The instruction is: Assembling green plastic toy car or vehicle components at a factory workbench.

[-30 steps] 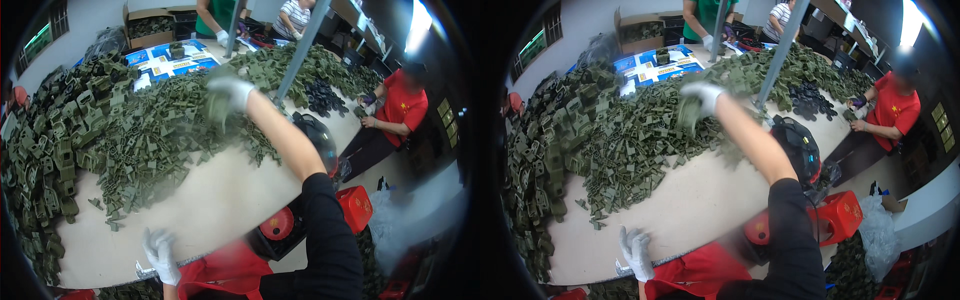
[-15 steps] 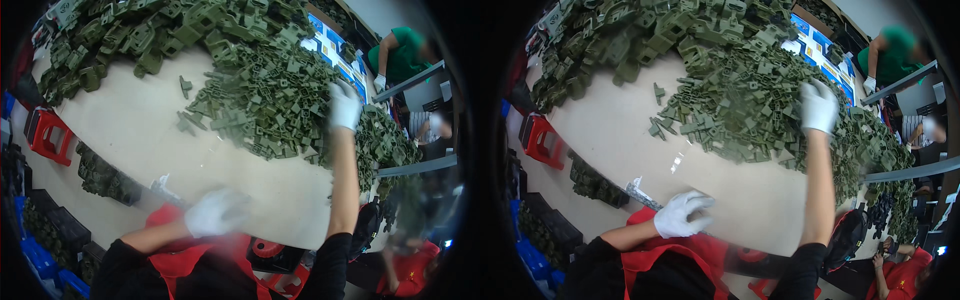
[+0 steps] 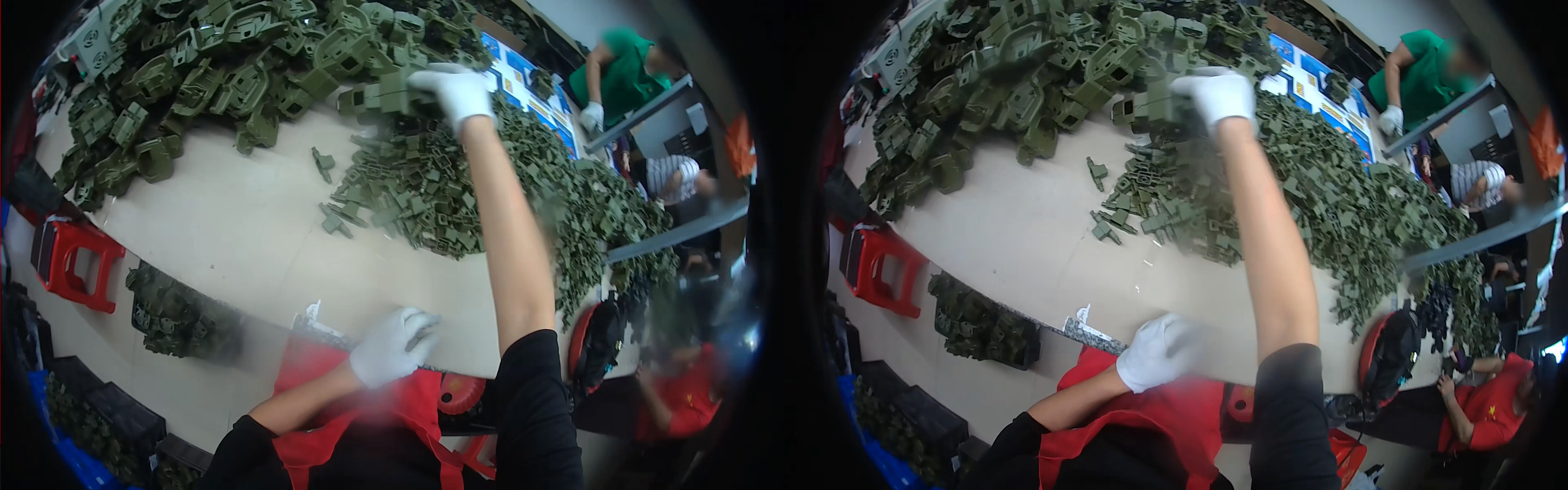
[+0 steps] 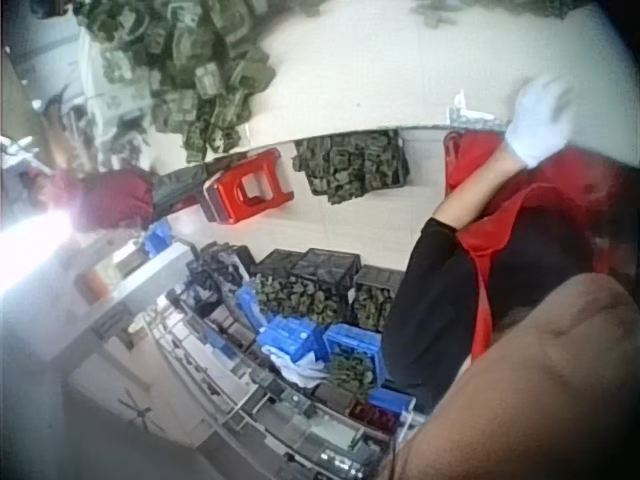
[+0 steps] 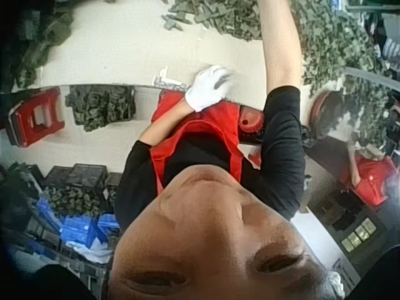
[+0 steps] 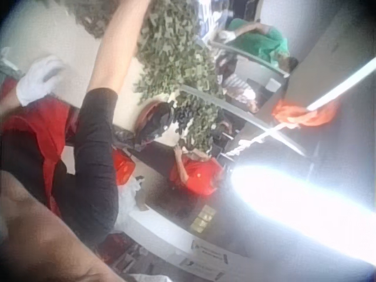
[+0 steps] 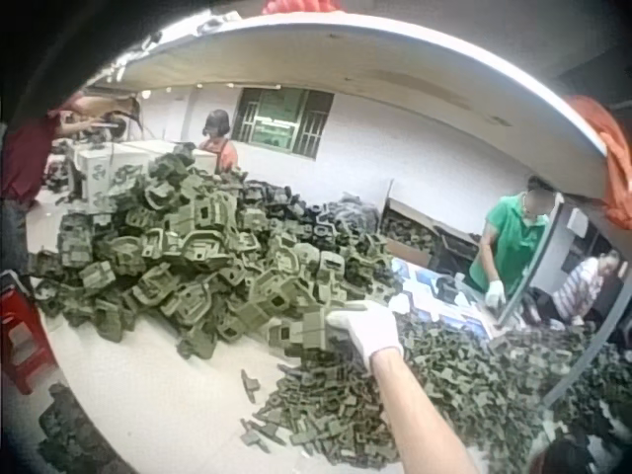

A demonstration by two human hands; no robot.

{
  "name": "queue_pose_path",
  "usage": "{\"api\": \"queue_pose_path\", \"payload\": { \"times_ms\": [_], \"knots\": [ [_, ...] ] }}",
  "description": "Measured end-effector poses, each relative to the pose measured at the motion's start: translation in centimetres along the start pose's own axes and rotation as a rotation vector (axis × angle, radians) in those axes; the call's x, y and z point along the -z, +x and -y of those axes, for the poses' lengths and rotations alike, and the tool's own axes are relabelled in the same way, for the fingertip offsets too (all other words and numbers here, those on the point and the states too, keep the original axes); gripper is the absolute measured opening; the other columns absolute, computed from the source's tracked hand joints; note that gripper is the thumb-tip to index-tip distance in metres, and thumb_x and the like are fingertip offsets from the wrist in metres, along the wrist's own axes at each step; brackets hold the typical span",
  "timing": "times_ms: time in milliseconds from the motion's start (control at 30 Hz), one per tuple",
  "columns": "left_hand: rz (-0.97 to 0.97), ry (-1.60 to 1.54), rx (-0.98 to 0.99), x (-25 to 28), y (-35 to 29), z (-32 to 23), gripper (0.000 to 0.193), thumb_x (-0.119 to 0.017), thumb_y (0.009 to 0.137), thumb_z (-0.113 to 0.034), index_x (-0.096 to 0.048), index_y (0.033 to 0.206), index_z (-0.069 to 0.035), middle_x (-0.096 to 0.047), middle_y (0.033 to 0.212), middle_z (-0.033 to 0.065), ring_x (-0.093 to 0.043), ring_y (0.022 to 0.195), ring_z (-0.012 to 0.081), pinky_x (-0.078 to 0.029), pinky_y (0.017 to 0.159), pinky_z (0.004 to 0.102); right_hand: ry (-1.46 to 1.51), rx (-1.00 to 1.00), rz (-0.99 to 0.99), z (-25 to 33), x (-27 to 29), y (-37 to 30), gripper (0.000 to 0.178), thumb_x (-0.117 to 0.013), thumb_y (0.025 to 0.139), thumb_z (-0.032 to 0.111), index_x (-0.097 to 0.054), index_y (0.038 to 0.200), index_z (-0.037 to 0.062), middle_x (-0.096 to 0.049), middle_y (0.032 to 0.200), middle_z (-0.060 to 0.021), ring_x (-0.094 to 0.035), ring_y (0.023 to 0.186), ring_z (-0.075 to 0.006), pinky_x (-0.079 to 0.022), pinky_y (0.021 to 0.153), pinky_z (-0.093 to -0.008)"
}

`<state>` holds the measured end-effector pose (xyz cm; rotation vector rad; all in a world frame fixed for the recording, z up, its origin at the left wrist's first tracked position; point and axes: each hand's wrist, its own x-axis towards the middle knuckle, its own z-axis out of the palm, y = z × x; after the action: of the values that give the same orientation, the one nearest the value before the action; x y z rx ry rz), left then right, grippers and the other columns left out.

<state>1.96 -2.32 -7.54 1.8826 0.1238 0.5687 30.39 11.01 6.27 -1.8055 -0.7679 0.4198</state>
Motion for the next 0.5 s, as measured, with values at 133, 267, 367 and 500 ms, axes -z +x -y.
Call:
{"api": "queue_pose_path", "payload": {
  "times_ms": [133, 267, 367, 500],
  "knots": [
    [-0.140, -0.028, -0.051, 0.3, 0.0, 0.3, 0.028, -0.064, 0.085, -0.012, -0.063, 0.111, -0.002, -0.064, 0.094, 0.0169, -0.064, 0.085, 0.0351, -0.052, 0.077, 0.0405, 0.293, -0.019, -0.143, -0.2, 8.2, -4.3, 0.035, -0.074, 0.075, 0.020, -0.071, 0.107, 0.0060, -0.069, 0.100, -0.0053, -0.064, 0.083, -0.0153, -0.051, 0.070, -0.0313],
    [-0.273, -0.424, 0.313, 0.1, 0.1, 2.3, 0.032, -0.066, 0.086, -0.008, -0.060, 0.116, 0.001, -0.065, 0.100, 0.0069, -0.065, 0.087, 0.0181, -0.052, 0.082, 0.0315, 0.647, -0.201, -0.166, -1.7, 11.5, -12.1, 0.027, -0.069, 0.085, 0.022, -0.068, 0.109, 0.0094, -0.069, 0.100, -0.0065, -0.066, 0.087, -0.0218, -0.054, 0.071, -0.0390],
    [-0.399, -0.740, 0.457, 2.9, 2.1, 1.9, 0.046, -0.069, 0.086, -0.014, -0.054, 0.126, 0.002, -0.063, 0.108, 0.0072, -0.062, 0.100, 0.0179, -0.050, 0.089, 0.0320, 0.608, -0.143, -0.105, -3.8, 14.5, -17.3, 0.024, -0.066, 0.086, 0.019, -0.069, 0.105, 0.0041, -0.070, 0.096, -0.0057, -0.066, 0.085, -0.0204, -0.053, 0.078, -0.0356],
    [-0.621, 0.135, -0.129, 4.3, 2.1, -4.7, 0.074, -0.077, 0.076, -0.019, -0.042, 0.139, -0.001, -0.054, 0.127, 0.0165, -0.054, 0.116, 0.0266, -0.046, 0.097, 0.0392, 0.260, -0.125, -0.163, -3.4, 14.3, -22.5, 0.026, -0.069, 0.084, 0.024, -0.072, 0.096, 0.0006, -0.070, 0.091, -0.0058, -0.064, 0.082, -0.0149, -0.049, 0.077, -0.0289]
  ]
}}
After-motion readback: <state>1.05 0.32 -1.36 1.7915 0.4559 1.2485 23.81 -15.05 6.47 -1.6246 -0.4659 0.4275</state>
